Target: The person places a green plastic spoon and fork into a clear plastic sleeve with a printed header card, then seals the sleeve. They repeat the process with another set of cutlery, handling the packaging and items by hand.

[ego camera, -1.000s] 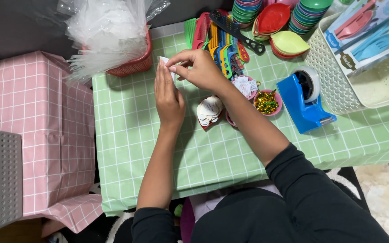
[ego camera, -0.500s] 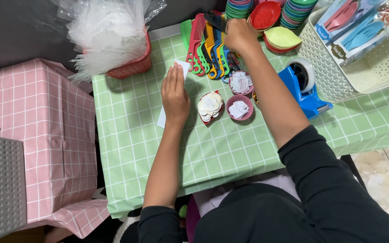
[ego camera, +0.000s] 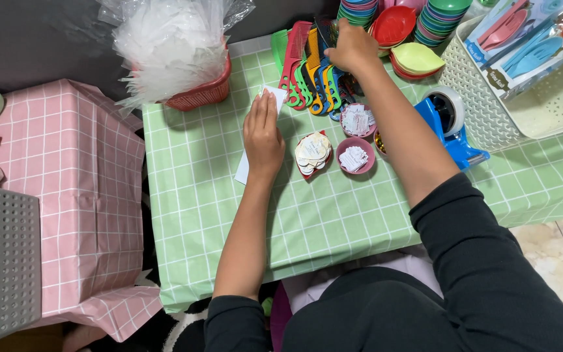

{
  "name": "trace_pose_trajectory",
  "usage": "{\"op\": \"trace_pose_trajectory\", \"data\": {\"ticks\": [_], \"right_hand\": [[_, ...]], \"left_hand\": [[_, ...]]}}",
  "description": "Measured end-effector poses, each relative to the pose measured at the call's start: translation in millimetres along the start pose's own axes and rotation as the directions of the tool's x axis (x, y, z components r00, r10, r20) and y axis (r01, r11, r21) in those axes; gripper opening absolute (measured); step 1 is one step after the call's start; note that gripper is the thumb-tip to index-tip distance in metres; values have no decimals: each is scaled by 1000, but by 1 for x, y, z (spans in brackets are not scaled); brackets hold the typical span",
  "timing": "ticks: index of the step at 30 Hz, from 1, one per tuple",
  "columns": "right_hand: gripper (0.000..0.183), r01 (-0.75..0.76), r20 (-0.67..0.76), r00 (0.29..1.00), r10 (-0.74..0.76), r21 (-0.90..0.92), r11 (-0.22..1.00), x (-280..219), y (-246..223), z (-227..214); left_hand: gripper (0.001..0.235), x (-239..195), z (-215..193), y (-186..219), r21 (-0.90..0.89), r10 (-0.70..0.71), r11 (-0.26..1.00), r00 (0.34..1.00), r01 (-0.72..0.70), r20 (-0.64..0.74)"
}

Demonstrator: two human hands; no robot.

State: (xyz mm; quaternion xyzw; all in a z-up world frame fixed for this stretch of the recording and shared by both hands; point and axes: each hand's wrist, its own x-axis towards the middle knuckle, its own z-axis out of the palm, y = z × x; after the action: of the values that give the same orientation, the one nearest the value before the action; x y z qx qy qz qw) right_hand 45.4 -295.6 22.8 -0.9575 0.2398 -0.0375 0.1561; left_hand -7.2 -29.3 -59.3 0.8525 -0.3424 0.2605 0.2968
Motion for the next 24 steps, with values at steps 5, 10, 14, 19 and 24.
{"op": "trace_pose_trajectory", "data": {"ticks": [5,10,14,19,24], "right_hand": [[51,157,-9,988,-157,103,982,-27,-17,-41],[42,261,46,960,-275,193,946,-96,-19,-122],[33,458,-63,889,-454,180,871,-172,15,-182],[32,300,-100,952,-291,91,950,-240,98,-198],[27,18,-73,997,-12,89,996,-282,179,-169]], "left_hand": [[79,0,-1,-1,0,0,1000,1000,0,8],[77,-1,4,-6,-5,10,1000,1000,-10,18],[76,-1,4,-5,-3,7,1000,1000,-7,13],[77,-3,6,-5,-19,20,1000,999,-19,30],[79,-3,4,-4,-9,-8,1000,998,8,67]]}}
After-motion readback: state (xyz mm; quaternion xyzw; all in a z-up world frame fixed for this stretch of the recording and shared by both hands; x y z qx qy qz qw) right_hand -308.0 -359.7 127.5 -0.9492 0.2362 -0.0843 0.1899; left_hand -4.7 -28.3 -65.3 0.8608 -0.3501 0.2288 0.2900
